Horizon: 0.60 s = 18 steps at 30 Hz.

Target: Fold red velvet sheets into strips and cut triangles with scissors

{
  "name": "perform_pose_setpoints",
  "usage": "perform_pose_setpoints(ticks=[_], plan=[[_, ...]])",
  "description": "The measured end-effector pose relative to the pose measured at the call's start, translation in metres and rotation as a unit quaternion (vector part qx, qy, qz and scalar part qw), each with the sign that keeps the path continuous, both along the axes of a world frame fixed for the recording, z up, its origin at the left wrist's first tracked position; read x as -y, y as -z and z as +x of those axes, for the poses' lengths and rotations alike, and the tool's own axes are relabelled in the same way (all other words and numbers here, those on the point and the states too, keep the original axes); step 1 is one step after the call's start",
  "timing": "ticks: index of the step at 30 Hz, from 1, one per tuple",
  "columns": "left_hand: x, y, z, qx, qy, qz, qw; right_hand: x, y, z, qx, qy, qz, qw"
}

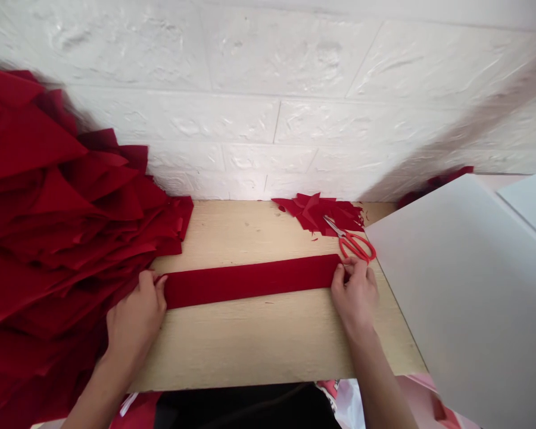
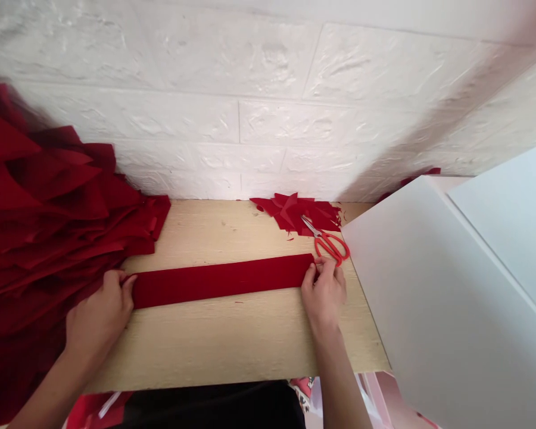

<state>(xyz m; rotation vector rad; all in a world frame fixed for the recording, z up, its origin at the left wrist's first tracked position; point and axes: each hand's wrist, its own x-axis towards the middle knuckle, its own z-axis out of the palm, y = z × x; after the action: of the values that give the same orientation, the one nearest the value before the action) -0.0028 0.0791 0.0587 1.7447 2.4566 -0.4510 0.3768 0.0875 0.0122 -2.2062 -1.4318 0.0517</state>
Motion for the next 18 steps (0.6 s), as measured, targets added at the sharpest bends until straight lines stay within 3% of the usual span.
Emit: perform_pose_setpoints(ticks=[8, 12, 18], plan=[[-0.002, -0.002, 0.004, -0.004, -0.008, 0.006, 1.000, -0.008, 0.002, 0.004, 0.030, 0.010, -0.062, 0.998], [-0.003, 0.000, 0.006, 0.007, -0.012, 0.009, 1.000, -0.007, 0.002, 0.003, 0.043, -0.014, -0.054, 0.998], [0.003, 0.015, 0.001, 0.063, -0.004, 0.143, 0.988, -0.006, 0.003, 0.000, 0.088, -0.024, -0.038, 0.995]])
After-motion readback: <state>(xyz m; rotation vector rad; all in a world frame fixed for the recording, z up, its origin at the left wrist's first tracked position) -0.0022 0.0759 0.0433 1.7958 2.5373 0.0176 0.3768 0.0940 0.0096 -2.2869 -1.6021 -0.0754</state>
